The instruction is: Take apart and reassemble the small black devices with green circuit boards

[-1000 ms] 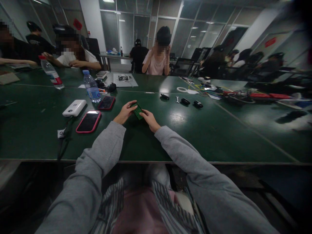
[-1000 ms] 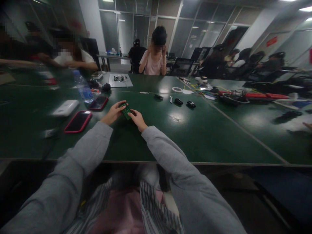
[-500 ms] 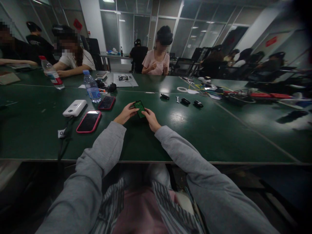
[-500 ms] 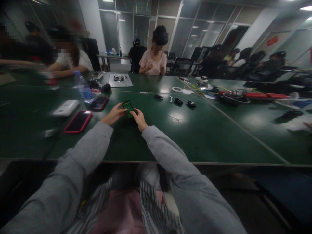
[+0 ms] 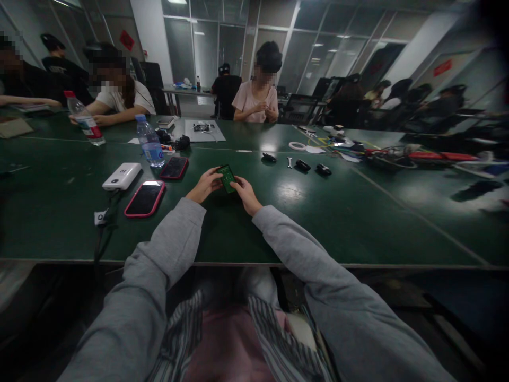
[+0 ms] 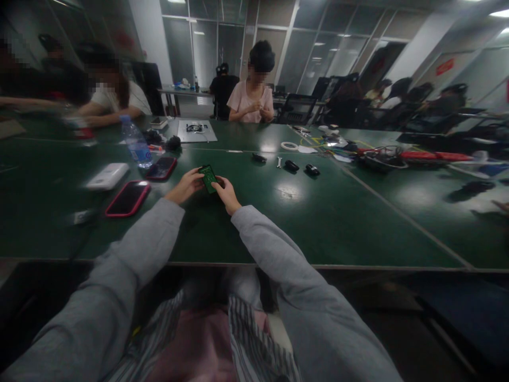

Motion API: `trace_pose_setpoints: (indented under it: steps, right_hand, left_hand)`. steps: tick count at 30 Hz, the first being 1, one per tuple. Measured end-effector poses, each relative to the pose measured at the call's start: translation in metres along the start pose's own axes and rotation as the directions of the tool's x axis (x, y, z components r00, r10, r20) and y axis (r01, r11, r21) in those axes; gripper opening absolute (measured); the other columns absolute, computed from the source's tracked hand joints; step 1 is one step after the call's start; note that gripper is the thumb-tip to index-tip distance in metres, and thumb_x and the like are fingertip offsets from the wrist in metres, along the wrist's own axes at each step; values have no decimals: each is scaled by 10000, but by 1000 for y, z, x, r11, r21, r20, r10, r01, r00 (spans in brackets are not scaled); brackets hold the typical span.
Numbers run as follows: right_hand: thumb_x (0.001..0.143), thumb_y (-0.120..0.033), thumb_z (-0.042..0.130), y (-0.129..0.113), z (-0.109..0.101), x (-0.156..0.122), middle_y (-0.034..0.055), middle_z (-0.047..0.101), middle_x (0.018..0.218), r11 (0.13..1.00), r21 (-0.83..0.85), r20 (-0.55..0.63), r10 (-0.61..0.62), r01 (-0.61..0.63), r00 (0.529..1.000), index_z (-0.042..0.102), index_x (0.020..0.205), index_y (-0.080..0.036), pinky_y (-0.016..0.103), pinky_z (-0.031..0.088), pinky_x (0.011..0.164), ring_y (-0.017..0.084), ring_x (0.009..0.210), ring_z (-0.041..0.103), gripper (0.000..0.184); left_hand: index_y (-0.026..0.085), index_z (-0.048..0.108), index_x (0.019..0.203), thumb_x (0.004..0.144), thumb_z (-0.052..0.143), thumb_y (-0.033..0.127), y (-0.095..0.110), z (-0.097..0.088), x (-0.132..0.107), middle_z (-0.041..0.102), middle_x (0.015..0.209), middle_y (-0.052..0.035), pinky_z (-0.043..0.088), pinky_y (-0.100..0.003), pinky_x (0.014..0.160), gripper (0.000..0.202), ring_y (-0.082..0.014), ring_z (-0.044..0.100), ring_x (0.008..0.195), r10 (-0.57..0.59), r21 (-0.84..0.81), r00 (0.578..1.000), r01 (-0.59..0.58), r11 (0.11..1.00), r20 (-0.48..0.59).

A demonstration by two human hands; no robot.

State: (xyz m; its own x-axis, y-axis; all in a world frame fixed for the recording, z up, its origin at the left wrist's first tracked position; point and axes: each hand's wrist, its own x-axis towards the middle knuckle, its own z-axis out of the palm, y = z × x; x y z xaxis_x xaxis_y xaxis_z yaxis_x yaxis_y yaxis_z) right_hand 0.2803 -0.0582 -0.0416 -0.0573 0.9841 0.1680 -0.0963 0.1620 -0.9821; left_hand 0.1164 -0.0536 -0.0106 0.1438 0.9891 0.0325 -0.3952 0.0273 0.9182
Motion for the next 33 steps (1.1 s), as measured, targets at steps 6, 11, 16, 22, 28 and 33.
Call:
trace_pose_setpoints:
  steps: [6,11,16,22,28,33]
  right_hand:
    - [744,-344,691,1,-1,1,82,643,1207,1000,4,15,3,-3,1000,615,1176,-172,366,463,1063,195,1113,613,471]
    - [760,-336,682,2,-2,2,83,654,1193,1000,-5,37,-8,9,999,619,1170,-163,374,452,1082,196,1128,611,450]
    - [776,-315,675,0,-1,0,84,660,1181,1000,-20,33,-7,8,999,625,1186,-152,371,448,1092,193,1145,606,444]
    - [786,-316,677,-3,0,-2,86,659,1193,999,-45,32,-2,3,999,631,1208,-155,371,457,1081,190,1141,607,454]
    - [782,-310,685,-6,1,-3,99,651,1213,998,-63,22,-20,21,1000,632,1207,-143,371,437,1099,191,1137,610,459]
    - [779,-292,675,-2,-1,-1,101,654,1191,999,-40,23,-4,5,1000,627,1187,-133,369,446,1090,188,1120,615,441]
  left_hand:
    - [178,618,1126,760,690,146,1,2,-1,699,1010,-54,521,-300,769,374,-147,670,794,-1,16,1000,1,1000,-19]
    - [176,619,1140,770,686,146,1,3,0,704,1019,-59,522,-289,769,378,-141,672,803,13,53,999,-11,999,-34]
    - [178,626,1139,757,695,150,-2,2,2,699,1020,-58,527,-306,792,390,-144,671,811,40,83,998,-36,996,-52]
    - [172,627,1166,752,701,153,-5,0,5,695,1010,-70,531,-337,826,421,-158,672,833,52,95,997,-47,994,-53]
    - [171,628,1165,757,688,130,-5,0,6,699,990,-58,541,-322,813,414,-147,668,809,48,88,996,-41,995,-81]
    - [160,634,1140,756,695,144,-6,-1,6,700,980,-58,538,-293,756,389,-135,663,773,49,90,997,-43,995,-62]
